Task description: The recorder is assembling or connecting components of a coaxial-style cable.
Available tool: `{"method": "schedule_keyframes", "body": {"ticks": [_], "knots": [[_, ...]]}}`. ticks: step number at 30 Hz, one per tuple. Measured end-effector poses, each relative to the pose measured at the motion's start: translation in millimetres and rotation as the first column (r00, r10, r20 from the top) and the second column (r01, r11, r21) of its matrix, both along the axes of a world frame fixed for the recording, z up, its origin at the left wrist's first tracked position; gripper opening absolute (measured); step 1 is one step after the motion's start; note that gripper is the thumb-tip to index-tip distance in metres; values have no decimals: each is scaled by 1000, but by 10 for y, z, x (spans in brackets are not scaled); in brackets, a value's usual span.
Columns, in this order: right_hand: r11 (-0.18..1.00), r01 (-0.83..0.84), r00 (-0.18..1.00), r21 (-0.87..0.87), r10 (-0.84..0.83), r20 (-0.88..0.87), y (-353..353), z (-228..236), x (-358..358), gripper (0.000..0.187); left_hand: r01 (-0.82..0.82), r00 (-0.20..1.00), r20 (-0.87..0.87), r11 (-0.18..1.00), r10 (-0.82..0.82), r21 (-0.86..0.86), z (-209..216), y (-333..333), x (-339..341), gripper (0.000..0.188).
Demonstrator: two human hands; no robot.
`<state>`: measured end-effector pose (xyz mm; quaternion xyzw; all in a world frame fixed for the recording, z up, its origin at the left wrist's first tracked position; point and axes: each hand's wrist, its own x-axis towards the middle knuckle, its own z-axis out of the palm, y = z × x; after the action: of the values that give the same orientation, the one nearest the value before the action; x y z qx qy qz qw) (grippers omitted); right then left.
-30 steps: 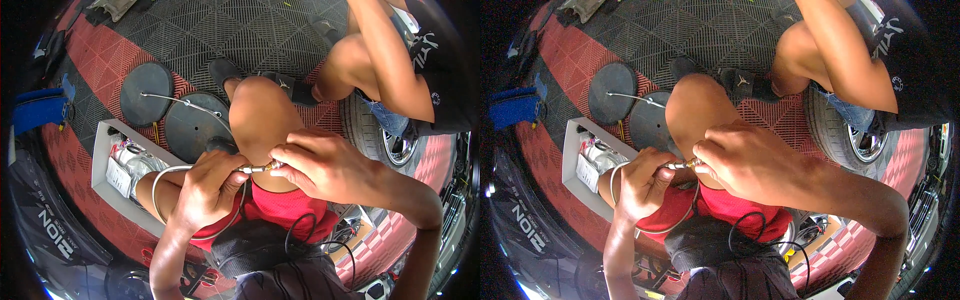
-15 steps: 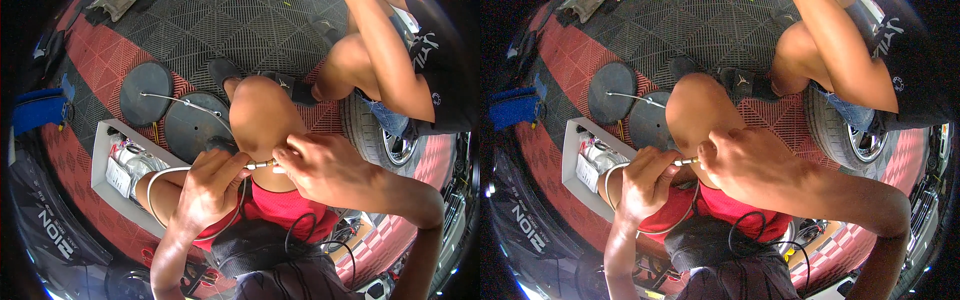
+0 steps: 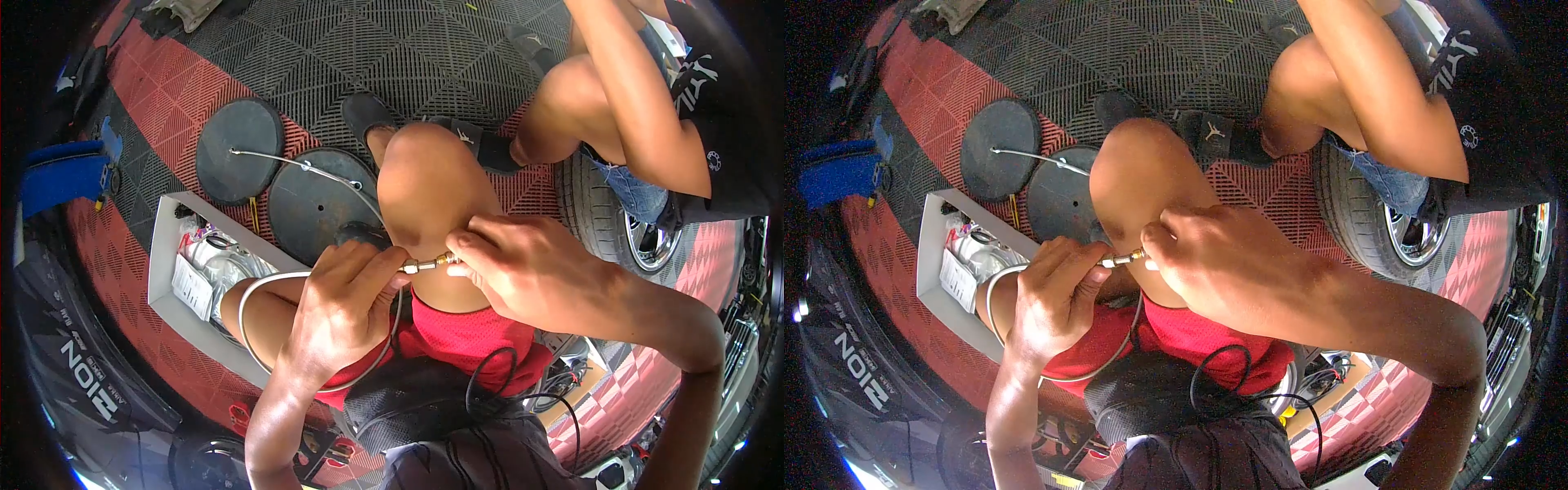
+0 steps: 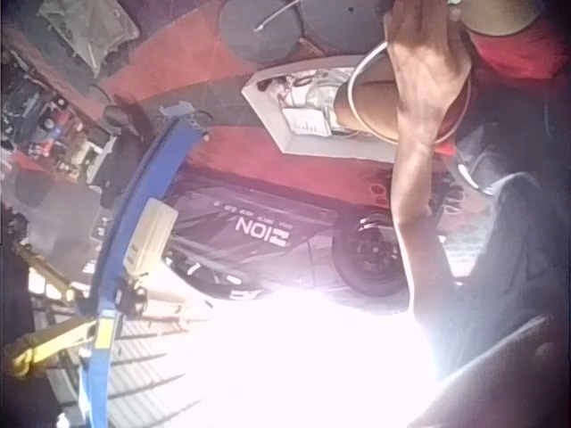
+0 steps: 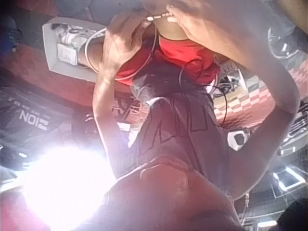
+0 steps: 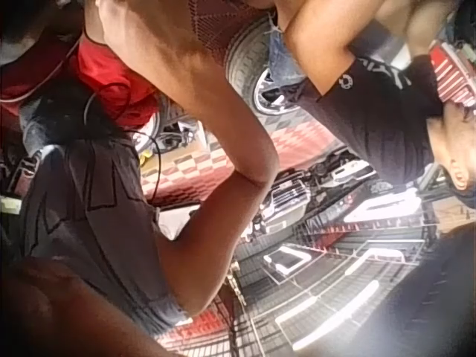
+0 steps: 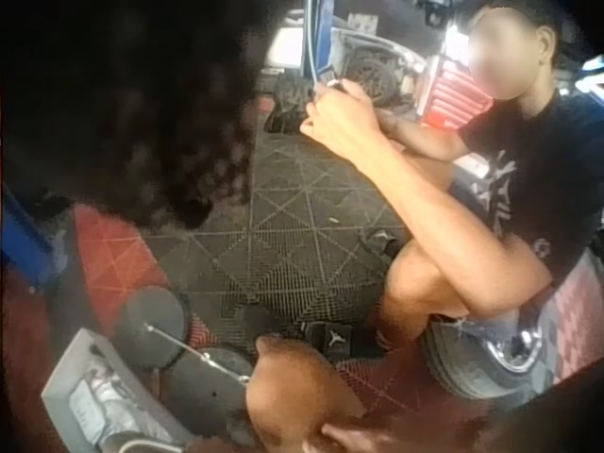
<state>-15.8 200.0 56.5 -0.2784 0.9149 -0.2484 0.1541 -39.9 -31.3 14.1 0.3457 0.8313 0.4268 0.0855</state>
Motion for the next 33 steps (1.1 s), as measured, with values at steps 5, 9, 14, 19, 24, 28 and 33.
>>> {"method": "schedule_keyframes", "body": {"ticks": [5, 9, 14, 19, 24, 28, 33], "knots": [[999, -19, 1000, 41, 20, -11, 7, -10, -4, 22, 17, 999, -29, 1000, -16, 16, -31, 1, -6, 19], [999, -36, 999, 23, 36, -26, 15, -8, -24, 22, 25, 999, -37, 1000, -25, 2, -57, -9, -12, 19], [998, -38, 998, 57, 40, -42, -14, -10, -9, 25, -7, 999, -35, 1000, 7, 23, -69, -1, -17, 17], [993, -66, 992, 94, 75, -103, -36, -48, -19, 29, -35, 999, -9, 999, 35, -18, -34, 18, -15, 14], [995, -31, 994, 93, 41, -105, -43, -42, -22, 19, -26, 998, -64, 998, 22, -65, -13, 21, -17, 16], [985, -71, 991, 158, 88, -106, -56, -45, -35, 20, -10, 979, -204, 996, -9, -91, -33, 38, -18, 28], [983, -95, 986, 155, 114, -119, -42, -59, -69, 26, -6, 972, -236, 996, -17, -94, -12, 45, -9, 28]]}}
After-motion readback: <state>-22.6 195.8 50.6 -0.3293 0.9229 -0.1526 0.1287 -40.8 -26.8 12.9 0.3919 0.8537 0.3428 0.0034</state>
